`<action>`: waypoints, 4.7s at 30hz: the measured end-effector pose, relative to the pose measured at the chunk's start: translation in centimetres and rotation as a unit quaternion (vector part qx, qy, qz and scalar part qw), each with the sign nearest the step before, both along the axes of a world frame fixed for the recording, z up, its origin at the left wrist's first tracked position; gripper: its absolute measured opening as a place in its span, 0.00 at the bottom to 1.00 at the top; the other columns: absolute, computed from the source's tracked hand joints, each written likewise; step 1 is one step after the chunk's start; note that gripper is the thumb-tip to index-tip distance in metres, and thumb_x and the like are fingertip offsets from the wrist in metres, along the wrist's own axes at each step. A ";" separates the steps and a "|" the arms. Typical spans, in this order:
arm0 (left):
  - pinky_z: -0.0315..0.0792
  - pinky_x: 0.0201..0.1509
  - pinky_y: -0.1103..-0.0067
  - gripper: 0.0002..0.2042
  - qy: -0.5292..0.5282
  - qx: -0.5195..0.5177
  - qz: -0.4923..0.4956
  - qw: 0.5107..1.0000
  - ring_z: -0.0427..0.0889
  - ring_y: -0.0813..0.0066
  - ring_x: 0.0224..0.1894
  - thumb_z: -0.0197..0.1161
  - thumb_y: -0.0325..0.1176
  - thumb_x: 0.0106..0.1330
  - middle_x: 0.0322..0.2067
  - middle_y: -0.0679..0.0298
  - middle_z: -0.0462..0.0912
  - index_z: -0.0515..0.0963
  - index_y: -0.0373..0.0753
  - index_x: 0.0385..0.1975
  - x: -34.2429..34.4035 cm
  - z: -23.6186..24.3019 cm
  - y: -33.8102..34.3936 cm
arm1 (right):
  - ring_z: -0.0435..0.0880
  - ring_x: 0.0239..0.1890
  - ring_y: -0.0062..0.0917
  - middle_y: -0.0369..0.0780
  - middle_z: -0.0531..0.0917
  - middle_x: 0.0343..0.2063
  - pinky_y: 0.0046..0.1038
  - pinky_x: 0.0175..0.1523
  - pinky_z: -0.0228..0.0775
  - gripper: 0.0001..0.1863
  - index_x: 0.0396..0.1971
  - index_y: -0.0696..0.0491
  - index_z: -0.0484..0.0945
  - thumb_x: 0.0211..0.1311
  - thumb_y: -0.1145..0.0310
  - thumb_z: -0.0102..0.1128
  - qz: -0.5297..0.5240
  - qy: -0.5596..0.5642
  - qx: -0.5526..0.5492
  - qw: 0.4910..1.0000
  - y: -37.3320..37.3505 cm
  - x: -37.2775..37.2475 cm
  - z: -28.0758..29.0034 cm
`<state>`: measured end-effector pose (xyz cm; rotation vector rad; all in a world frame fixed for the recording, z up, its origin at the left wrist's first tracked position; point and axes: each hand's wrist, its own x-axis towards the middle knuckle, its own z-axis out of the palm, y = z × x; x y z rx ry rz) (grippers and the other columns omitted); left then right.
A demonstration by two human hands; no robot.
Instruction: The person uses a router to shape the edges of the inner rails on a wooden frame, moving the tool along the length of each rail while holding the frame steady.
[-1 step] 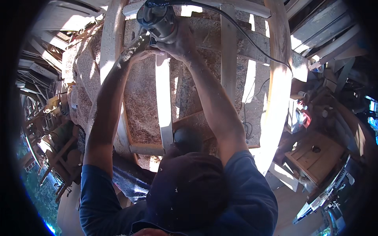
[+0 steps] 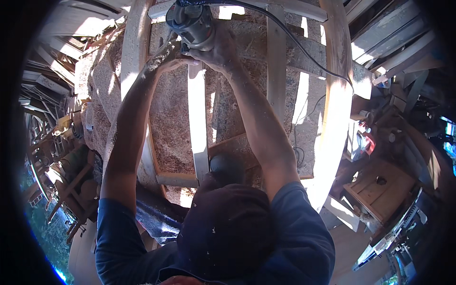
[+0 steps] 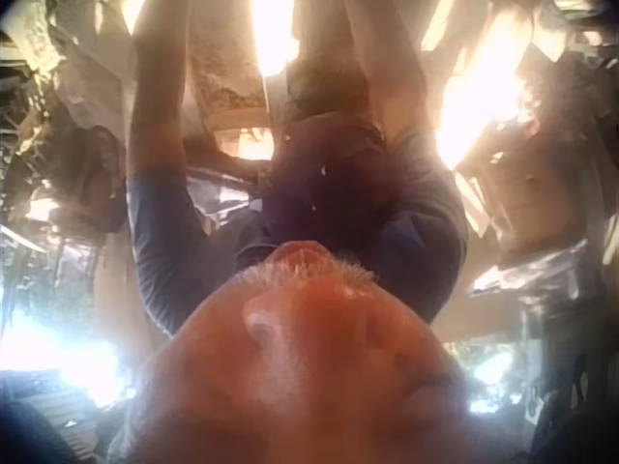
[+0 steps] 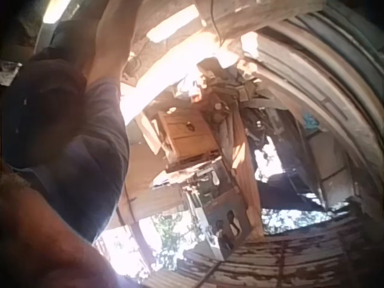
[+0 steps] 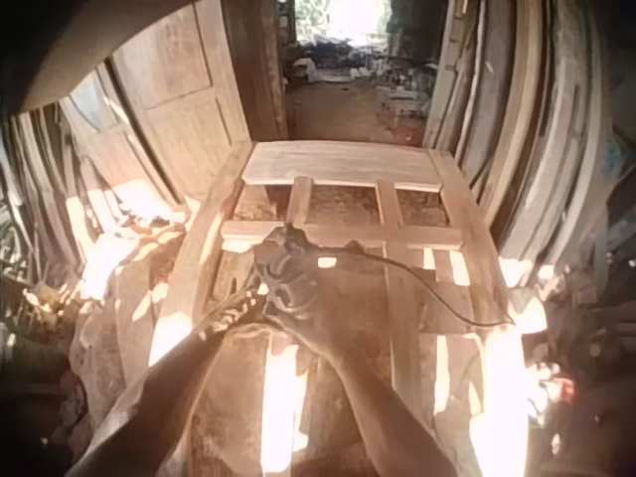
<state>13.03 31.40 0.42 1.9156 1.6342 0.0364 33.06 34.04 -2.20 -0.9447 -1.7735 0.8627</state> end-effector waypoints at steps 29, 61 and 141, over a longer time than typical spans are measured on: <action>0.45 0.74 0.35 0.57 0.015 0.029 0.016 0.999 0.36 0.43 0.79 0.83 0.45 0.47 0.77 0.49 0.41 0.49 0.60 0.76 2.7 2.1 -12.2 | 0.83 0.45 0.38 0.42 0.81 0.42 0.39 0.53 0.76 0.40 0.48 0.53 0.74 0.33 0.58 0.87 -0.008 -0.036 -0.032 0.999 -13.2 2.2 0.3; 0.36 0.76 0.37 0.63 0.123 0.028 -0.021 0.992 0.36 0.44 0.79 0.74 0.71 0.40 0.77 0.47 0.43 0.49 0.53 0.78 0.0 0.6 -4.1 | 0.87 0.45 0.36 0.44 0.83 0.46 0.36 0.54 0.81 0.45 0.57 0.55 0.65 0.38 0.63 0.82 -0.045 -0.023 -0.038 0.998 -5.8 -0.9 2.3; 0.38 0.75 0.35 0.60 0.061 0.000 -0.030 0.998 0.38 0.39 0.79 0.81 0.57 0.43 0.77 0.49 0.43 0.50 0.53 0.77 0.8 1.9 -8.2 | 0.82 0.54 0.39 0.47 0.81 0.51 0.38 0.61 0.74 0.45 0.56 0.55 0.70 0.35 0.61 0.84 -0.052 -0.053 0.040 0.996 -9.8 0.4 1.7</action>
